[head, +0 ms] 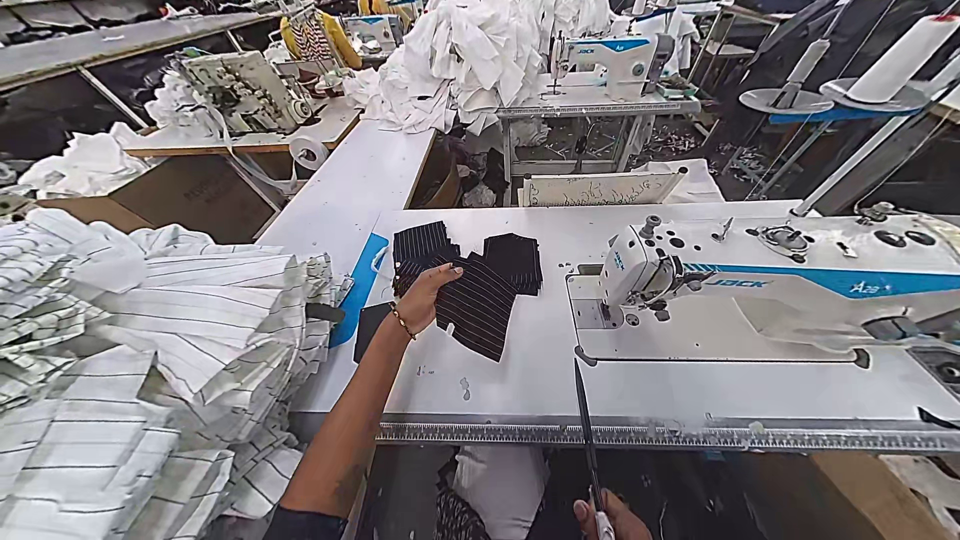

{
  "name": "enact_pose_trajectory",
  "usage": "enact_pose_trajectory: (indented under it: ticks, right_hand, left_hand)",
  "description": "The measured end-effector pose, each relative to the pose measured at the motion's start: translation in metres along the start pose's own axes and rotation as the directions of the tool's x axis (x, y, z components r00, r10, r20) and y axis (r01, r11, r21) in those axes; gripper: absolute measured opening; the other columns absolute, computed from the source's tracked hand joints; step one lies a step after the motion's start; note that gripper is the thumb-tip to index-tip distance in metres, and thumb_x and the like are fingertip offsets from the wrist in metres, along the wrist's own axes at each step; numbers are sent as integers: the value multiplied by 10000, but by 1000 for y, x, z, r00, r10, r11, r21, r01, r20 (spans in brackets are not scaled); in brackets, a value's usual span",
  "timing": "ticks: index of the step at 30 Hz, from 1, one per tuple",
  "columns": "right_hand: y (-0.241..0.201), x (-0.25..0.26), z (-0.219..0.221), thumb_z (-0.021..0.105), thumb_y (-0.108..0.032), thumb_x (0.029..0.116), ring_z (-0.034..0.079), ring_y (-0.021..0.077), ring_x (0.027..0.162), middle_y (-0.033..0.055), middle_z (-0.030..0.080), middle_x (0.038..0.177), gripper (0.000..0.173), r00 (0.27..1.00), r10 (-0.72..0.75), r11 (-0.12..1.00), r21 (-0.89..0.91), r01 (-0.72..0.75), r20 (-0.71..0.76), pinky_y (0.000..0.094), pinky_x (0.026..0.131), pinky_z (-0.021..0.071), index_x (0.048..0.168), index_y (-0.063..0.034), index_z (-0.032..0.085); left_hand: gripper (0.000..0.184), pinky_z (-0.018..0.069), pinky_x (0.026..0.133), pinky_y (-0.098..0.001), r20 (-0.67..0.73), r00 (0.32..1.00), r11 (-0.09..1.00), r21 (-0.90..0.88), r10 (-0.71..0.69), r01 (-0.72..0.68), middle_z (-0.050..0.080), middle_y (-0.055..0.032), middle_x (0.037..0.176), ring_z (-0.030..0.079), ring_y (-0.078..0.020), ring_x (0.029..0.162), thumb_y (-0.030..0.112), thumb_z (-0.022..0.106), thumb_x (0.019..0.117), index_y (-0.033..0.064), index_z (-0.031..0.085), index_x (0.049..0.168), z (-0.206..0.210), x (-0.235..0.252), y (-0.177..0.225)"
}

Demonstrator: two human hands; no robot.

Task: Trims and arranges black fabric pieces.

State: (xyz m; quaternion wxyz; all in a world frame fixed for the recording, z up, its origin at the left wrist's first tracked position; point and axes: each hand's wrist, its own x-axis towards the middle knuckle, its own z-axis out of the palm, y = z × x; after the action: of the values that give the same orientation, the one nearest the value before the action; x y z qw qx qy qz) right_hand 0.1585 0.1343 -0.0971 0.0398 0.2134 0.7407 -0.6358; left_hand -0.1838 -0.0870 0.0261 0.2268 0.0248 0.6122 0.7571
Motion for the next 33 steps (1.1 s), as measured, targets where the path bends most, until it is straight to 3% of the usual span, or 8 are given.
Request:
enact_pose_trajectory:
  ticks: [4,12,16,18,21,25,29,33]
  right_hand:
    - [3,-6,5,682,-301,967,524,20,497,-72,543,601,280,1000,10,996,91,-8,-23,233,496,472,843,-73,576]
    - [7,-14,3,679,-282,975,528,16,492,-71,544,592,278,999,27,997,80,-24,-32,228,495,472,837,-67,569]
    - [8,-14,3,675,-279,976,525,19,488,-69,547,590,273,999,23,996,82,-20,-31,229,494,471,836,-71,567]
    - [8,-14,4,676,-295,974,521,16,490,-73,543,591,281,999,10,997,73,-7,-41,228,496,467,837,-72,571]
    - [9,-16,5,671,-282,974,533,-2,497,-96,549,592,257,997,-17,993,111,26,-81,209,499,474,833,-94,567]
    - [10,-16,1,665,-242,970,518,-8,497,-98,542,598,226,990,-55,989,129,72,-132,203,498,462,838,-89,564]
    - [14,-16,-5,656,-254,985,513,-5,493,-102,532,590,229,988,-31,987,154,54,-151,206,500,460,848,-97,560]
    - [8,-16,-9,650,-231,989,541,10,484,-89,555,588,213,986,23,990,143,1,-164,218,490,488,856,-82,578]
  left_hand:
    - [253,620,755,-277,76,997,998,64,6,-11,743,-50,876,732,-108,790,148,408,1105,42,637,1089,6,-10,3]
    - [251,607,720,-253,46,998,983,173,48,-56,726,-22,829,708,-79,739,129,431,1098,47,656,1021,11,-19,11]
    - [216,557,699,-247,12,993,916,386,113,-109,662,-15,761,643,-63,691,136,509,1074,23,631,937,21,-18,7]
    - [267,511,773,-310,97,992,842,526,80,-120,634,-50,847,601,-94,783,199,504,1082,-11,645,997,36,-23,3]
    - [421,531,988,-392,326,940,791,599,-99,-125,677,-151,1222,660,-193,1125,318,454,1097,-23,636,1264,63,-25,-11]
    - [388,492,1057,-405,248,968,595,784,-41,-176,674,-223,1256,669,-268,1165,265,527,1079,-54,636,1272,70,10,-38]
    - [355,482,1077,-433,121,993,518,848,10,-109,636,-243,1319,642,-322,1217,180,512,1072,-59,606,1316,72,37,-66]
    - [351,469,1087,-438,153,980,417,888,125,-192,607,-244,1351,612,-341,1243,172,507,1067,-58,614,1308,88,56,-72]
